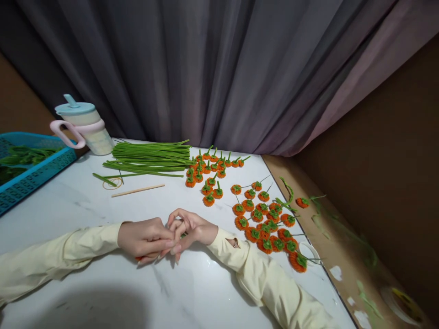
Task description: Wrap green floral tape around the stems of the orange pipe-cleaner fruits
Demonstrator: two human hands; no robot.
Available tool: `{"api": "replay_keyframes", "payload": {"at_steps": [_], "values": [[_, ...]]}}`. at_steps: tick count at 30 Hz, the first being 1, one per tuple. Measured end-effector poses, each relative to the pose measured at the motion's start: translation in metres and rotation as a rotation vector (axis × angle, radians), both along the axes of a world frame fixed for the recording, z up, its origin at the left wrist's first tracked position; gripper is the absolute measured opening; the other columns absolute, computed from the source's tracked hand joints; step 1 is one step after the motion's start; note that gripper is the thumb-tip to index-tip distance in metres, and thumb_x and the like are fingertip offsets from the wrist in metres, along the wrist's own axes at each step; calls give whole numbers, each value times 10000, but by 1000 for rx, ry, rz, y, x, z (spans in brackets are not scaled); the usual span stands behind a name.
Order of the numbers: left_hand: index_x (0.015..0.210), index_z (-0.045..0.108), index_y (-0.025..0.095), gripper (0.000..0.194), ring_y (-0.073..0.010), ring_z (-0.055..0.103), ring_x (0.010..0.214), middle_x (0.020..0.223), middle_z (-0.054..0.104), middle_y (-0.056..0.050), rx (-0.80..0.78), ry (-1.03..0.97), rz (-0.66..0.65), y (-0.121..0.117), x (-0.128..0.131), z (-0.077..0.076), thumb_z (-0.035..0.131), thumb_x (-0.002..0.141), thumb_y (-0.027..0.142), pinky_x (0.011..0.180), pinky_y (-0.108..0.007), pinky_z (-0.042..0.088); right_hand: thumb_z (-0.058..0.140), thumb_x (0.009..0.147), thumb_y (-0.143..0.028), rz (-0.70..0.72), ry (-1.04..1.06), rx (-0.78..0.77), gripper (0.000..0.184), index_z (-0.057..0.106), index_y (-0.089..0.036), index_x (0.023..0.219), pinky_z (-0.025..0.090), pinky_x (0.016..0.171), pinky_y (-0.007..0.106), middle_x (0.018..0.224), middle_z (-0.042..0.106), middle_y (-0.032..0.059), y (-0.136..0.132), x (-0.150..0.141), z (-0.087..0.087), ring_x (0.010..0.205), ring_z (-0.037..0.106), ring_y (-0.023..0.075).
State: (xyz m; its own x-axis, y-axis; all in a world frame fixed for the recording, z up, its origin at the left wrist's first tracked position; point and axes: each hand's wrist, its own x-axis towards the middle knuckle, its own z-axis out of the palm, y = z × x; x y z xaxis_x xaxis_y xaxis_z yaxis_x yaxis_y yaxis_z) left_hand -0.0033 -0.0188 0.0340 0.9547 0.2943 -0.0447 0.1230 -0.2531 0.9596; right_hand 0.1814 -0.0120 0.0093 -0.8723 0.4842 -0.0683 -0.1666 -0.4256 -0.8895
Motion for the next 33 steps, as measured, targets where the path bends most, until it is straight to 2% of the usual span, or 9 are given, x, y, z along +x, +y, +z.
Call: {"api": "replay_keyframes", "payload": {"at_steps": [7,12,15,17,20,23,26,30,33], "values": [[686,439,164,445,-78,362,263,351,392,70,-465,-8,-5,-5,6,-11,440,864,573,268,-161,266,849,519,-248,144,26,-77,578,445,-179,927,515,481,235,552,663,-34,3,1,-2,523,617,143],[704,512,118,375,-86,373,269,317,285,101,-707,-75,-6,2,1,-13,520,870,454,301,-164,293,857,516,-217,185,101,-146,623,426,-167,963,514,416,234,560,677,-12,6,2,-14,525,623,164],[730,571,75,332,-80,362,257,316,274,96,-790,-128,47,14,-7,-14,513,885,363,300,-158,248,862,522,-213,194,115,-137,628,450,-140,990,512,426,222,561,668,-4,4,4,-14,551,624,159],[674,552,94,316,-82,372,254,300,273,93,-825,-202,92,21,-10,-16,554,858,350,316,-159,252,854,551,-226,156,117,-103,571,476,-128,968,521,478,222,573,664,2,1,4,-12,580,628,146],[601,486,129,339,-102,445,289,289,358,66,-850,-337,163,27,-10,-21,600,826,356,392,-182,348,835,593,-256,94,106,-54,490,486,-139,918,526,568,251,635,667,-4,-1,3,-9,594,649,138],[618,505,121,345,-118,495,328,352,496,17,-813,-399,209,28,-7,-22,621,812,381,408,-194,363,828,598,-287,68,111,25,510,469,-158,936,500,653,267,736,687,13,0,0,-9,692,676,153],[634,545,98,372,-126,541,400,480,608,-40,-741,-392,286,27,-5,-18,646,789,421,458,-211,399,828,592,-308,-8,98,87,535,452,-170,947,455,671,232,813,685,25,1,-3,-12,781,664,137],[736,599,80,366,-145,589,512,610,666,-80,-699,-333,320,25,-4,-8,618,814,437,546,-240,443,820,606,-289,-132,28,72,528,446,-184,964,436,642,194,765,626,-31,0,-6,-16,738,630,91],[952,613,99,342,-176,636,694,812,695,-98,-692,-386,357,23,-3,1,590,842,423,632,-259,470,835,578,-270,-163,30,72,651,433,-208,1086,485,703,246,886,593,-12,0,-8,-16,760,630,105]]}}
